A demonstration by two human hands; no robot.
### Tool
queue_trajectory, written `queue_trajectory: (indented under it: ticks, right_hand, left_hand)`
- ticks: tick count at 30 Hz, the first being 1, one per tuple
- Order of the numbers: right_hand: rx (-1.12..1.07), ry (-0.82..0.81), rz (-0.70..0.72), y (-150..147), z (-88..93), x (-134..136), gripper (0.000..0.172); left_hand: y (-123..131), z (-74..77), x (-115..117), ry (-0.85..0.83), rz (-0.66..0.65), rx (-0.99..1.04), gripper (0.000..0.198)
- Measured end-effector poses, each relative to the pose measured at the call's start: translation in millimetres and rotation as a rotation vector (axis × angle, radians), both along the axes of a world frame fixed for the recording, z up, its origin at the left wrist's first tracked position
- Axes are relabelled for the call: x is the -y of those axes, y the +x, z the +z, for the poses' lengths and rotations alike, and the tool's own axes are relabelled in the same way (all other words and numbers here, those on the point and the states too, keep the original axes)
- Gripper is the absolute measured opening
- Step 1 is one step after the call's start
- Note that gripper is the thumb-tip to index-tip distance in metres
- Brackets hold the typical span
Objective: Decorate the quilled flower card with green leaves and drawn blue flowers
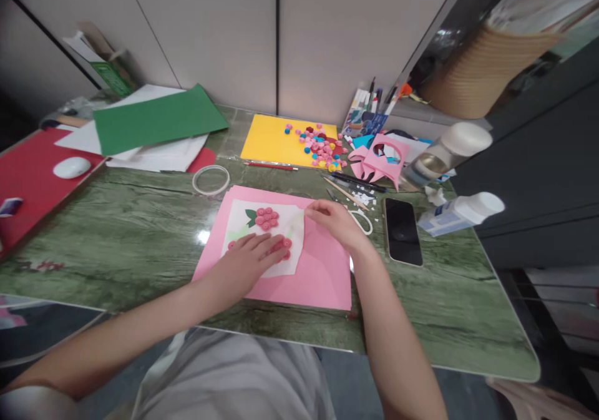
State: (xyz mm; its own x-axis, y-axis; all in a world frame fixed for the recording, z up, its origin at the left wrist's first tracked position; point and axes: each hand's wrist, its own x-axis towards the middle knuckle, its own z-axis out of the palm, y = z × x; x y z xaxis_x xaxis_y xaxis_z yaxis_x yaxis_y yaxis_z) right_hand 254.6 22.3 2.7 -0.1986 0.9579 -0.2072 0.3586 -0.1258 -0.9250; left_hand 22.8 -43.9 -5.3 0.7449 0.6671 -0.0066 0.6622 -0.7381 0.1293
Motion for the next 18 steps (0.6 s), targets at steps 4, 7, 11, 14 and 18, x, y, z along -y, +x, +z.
queue_trajectory:
  ticks: [4, 7, 11, 14, 18]
  right_hand:
    - [0.042, 0.013, 0.139, -7, 7.3, 0, 0.022]
    - [0.086, 0.031, 0.240, -15, 9.5, -8, 0.020]
    - [0.177, 0.031, 0.426, -27, 10.2, -22, 0.016]
    - [0.234, 0.035, 0.565, -33, 11.2, -32, 0.014]
    - [0.249, 0.059, 0.630, -32, 11.6, -42, 0.014]
  left_hand:
    - [-15, -3.2, -8, -0.016, -0.073, -0.001, 0.048]
    - [-15, -2.9, -6, -0.004, -0.075, 0.003, 0.043]
    - [-10, -3.1, 0, 0.002, -0.037, 0.003, 0.040]
    - [-10, -3.0, 0, -0.010, -0.044, -0.001, 0.040]
    - [-11, -3.6, -3, -0.018, -0.056, -0.008, 0.042]
